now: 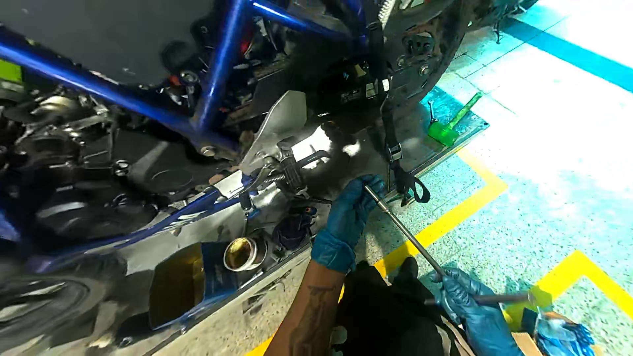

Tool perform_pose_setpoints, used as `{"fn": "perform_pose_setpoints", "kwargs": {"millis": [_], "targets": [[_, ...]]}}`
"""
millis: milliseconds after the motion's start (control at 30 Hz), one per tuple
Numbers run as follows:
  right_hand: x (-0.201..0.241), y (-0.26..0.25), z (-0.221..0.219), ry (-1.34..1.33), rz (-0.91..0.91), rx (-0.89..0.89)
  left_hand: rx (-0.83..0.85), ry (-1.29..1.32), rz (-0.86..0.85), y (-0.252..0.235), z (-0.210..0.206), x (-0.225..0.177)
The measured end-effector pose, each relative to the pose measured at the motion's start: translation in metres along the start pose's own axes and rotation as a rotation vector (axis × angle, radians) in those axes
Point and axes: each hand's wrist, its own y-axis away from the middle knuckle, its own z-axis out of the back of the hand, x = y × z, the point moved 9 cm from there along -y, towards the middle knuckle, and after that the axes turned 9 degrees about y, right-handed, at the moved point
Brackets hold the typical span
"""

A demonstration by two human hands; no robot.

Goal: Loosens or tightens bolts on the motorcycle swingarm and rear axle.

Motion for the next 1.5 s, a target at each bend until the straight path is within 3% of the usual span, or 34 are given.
{"fn": "perform_pose_setpoints", "kwargs": {"millis": [67,233,433,567,667,833,1033,1500], "targets": [[-0.016,-0.009,-0.001,-0.192,-0.130,0.024,0.025,0.002,-0.003,-0.012,-0.006,0.003],[-0.010,-0.051,-0.001,0.235,0.156,-0.069,-0.052,0.054,0.012,-0.050,-0.012,0.004],[-0.002,-0.123,-0.019,0.505,0.112,-0.080,-0.171,0.279,-0.091,-0.124,0.011,0.002],[0.012,-0.153,-0.032,0.611,0.296,-0.080,-0.302,0.136,-0.194,-0.150,0.031,-0.011],[0.018,-0.166,-0.044,0.689,0.369,-0.079,-0.430,0.127,-0.278,-0.157,0.042,-0.027],[0.022,-0.180,-0.061,0.721,0.341,-0.069,-0.452,0.087,-0.354,-0.169,0.051,-0.048],[0.022,-0.187,-0.072,0.656,0.286,-0.059,-0.438,0.125,-0.321,-0.177,0.051,-0.064],[0.023,-0.183,-0.081,0.659,0.281,-0.114,-0.442,-0.077,-0.302,-0.180,0.049,-0.074]]}}
